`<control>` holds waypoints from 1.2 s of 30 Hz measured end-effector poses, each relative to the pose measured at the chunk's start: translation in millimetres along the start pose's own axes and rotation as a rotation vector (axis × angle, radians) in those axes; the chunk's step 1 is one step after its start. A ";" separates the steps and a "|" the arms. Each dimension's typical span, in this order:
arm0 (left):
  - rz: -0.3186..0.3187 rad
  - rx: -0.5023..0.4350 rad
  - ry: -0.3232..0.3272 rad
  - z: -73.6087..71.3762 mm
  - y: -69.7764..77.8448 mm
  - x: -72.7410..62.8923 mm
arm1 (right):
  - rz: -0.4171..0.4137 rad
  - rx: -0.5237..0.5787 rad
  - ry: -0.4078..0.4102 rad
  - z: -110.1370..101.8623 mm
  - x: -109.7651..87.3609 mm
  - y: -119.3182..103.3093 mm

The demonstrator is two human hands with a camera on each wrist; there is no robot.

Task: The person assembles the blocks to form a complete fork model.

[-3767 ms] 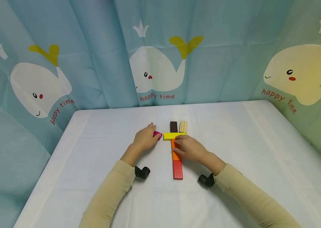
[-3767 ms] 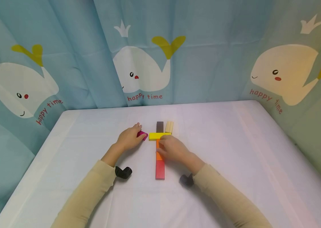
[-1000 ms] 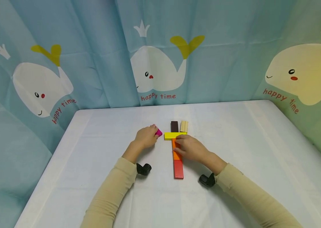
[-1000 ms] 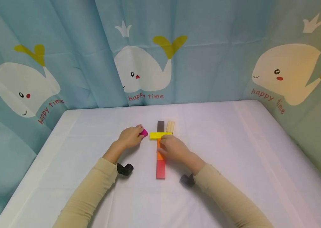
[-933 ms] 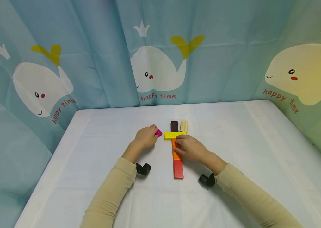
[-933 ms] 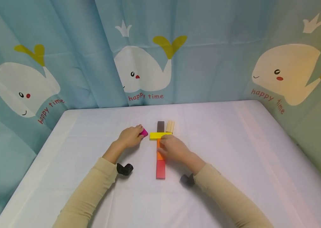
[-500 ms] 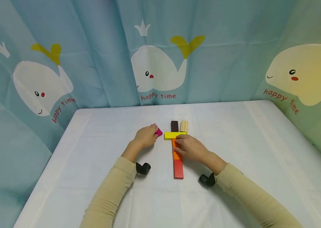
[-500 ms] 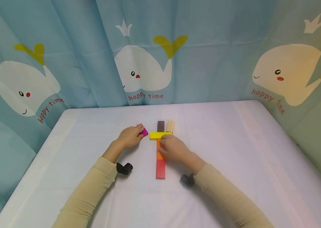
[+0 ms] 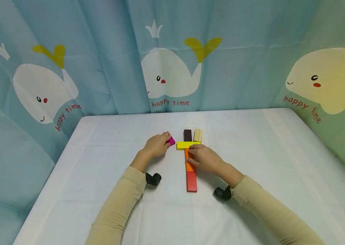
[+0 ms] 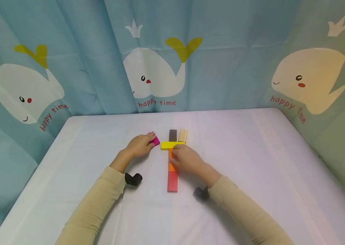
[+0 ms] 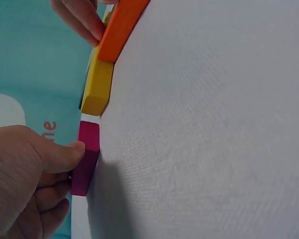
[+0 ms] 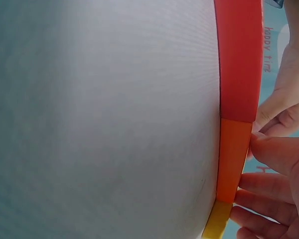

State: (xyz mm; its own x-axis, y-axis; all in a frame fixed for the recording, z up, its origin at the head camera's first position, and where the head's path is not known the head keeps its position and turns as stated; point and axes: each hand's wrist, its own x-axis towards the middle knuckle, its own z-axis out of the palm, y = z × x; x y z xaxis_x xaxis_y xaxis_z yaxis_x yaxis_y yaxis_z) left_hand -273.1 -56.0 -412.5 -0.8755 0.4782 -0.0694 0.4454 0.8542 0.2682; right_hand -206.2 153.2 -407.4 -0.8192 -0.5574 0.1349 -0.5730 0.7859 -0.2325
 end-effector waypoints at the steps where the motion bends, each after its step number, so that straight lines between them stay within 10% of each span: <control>1: -0.006 -0.011 -0.004 -0.3 -0.2 0.4 | 0.001 -0.001 -0.001 -0.3 -0.1 -0.2; 36: 0.046 -0.098 -0.044 -4.7 -1.6 10.1 | -0.006 0.005 0.005 -0.5 -0.4 0.5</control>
State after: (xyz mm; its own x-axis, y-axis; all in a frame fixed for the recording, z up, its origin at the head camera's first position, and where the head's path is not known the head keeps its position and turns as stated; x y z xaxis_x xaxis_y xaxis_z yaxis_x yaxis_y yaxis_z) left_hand -283.6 -53.5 -409.1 -0.8444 0.5271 -0.0960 0.4630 0.8080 0.3643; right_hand -206.2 153.9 -407.1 -0.8160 -0.5606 0.1412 -0.5777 0.7813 -0.2364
